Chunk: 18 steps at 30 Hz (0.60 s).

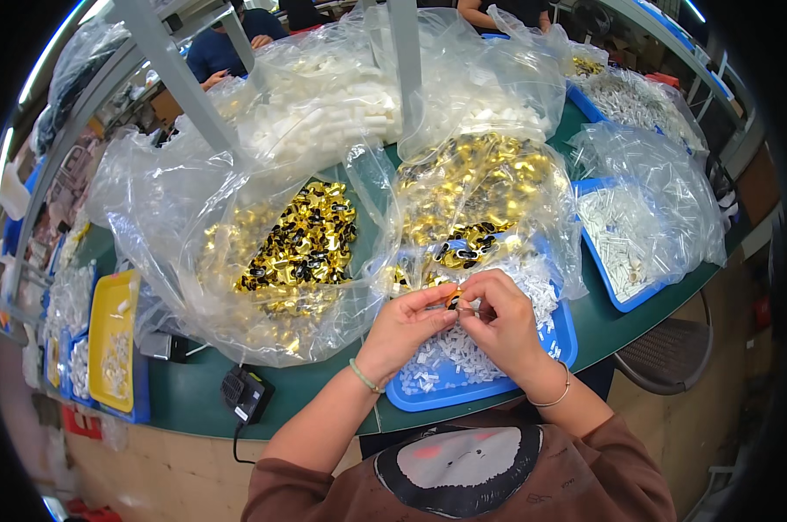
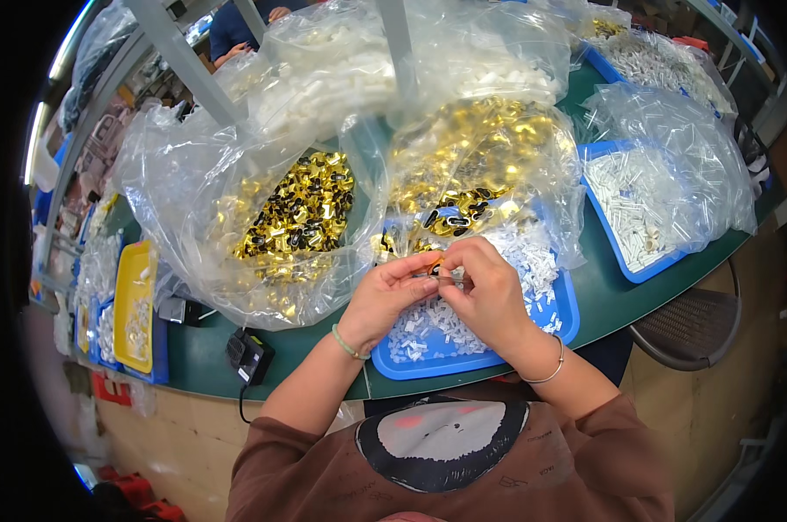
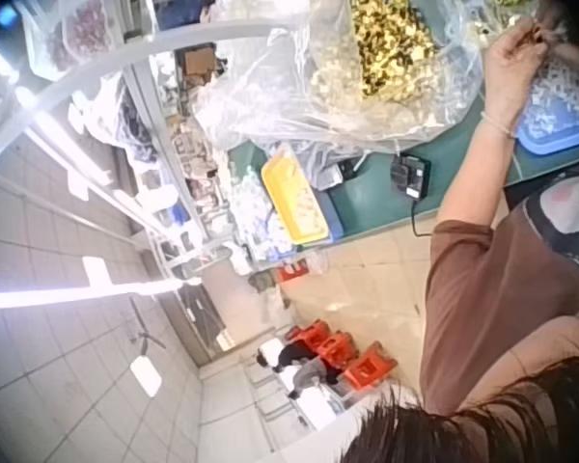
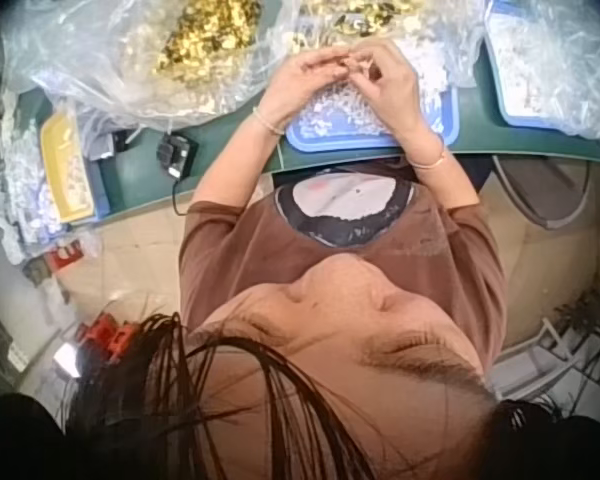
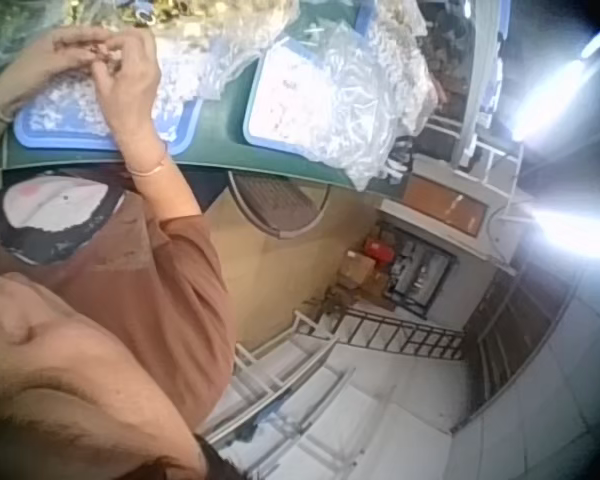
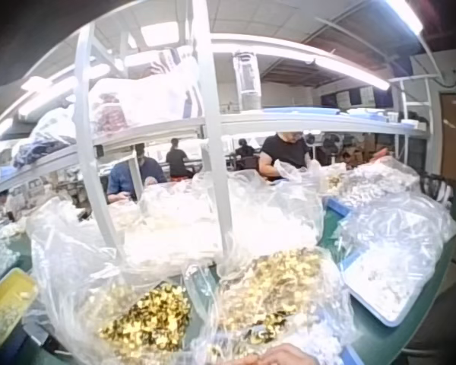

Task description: The person inserts small white plastic pieces into gold-colored circular components using a metal tool. They pick up a gold component, place a white piece inside, and use the tool to press it into place. The assembled items are placed into a blue tray on the table.

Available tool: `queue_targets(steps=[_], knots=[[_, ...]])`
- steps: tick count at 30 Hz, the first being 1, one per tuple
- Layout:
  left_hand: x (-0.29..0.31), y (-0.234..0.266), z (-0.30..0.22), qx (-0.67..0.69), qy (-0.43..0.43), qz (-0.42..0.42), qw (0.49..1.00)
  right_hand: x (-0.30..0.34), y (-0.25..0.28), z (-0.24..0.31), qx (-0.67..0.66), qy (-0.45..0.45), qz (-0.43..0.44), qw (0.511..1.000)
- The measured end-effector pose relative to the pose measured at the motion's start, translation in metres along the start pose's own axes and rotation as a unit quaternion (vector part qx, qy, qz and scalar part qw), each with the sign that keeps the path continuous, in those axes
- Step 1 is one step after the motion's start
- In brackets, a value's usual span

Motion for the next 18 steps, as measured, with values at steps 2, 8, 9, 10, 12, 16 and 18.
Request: queue_targets(steps=[2, 8, 9, 10, 12, 16, 18], knots=[[-0.0002, -0.0014, 0.0006, 0.006, 0.004, 0.000, 1.000, -0.0006, 0.0019, -0.0025, -0.011, -0.012, -0.008, 1.000], [0.0022, -0.0029, -0.0010, 0.011, 0.007, -0.006, 1.000, -0.0003, 0.0012, -0.0030, -0.010, -0.019, 0.011, 1.000], [0.0021, -0.0028, -0.0004, 0.016, 0.009, -0.005, 1.000, -0.0002, 0.0010, -0.0022, -0.007, -0.015, 0.011, 1.000], [0.0019, -0.0025, 0.0003, 0.021, 0.012, -0.003, 1.000, 0.0000, 0.0006, -0.0013, -0.003, -0.011, 0.010, 1.000], [0.0016, -0.0017, 0.0008, 0.023, 0.015, -0.004, 1.000, 0.0004, 0.0000, -0.0010, 0.004, -0.009, 0.011, 1.000], [0.0028, -0.0007, 0.0001, 0.006, 0.016, -0.013, 1.000, 0.0020, 0.0002, -0.0014, 0.025, -0.001, 0.010, 1.000], [0.0037, -0.0009, -0.0008, 0.001, 0.014, -0.017, 1.000, 0.0032, 0.0006, 0.0004, 0.041, 0.016, 0.000, 0.999]])
Point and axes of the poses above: each hand's wrist, its own x-axis away from the middle knuckle, its own y-axis out of the back of the hand, z = x × y, the point moved 10 cm from there along -x, towards the middle knuckle, and after that the axes turned 11 degrees about -z, right-handed, at the moved point
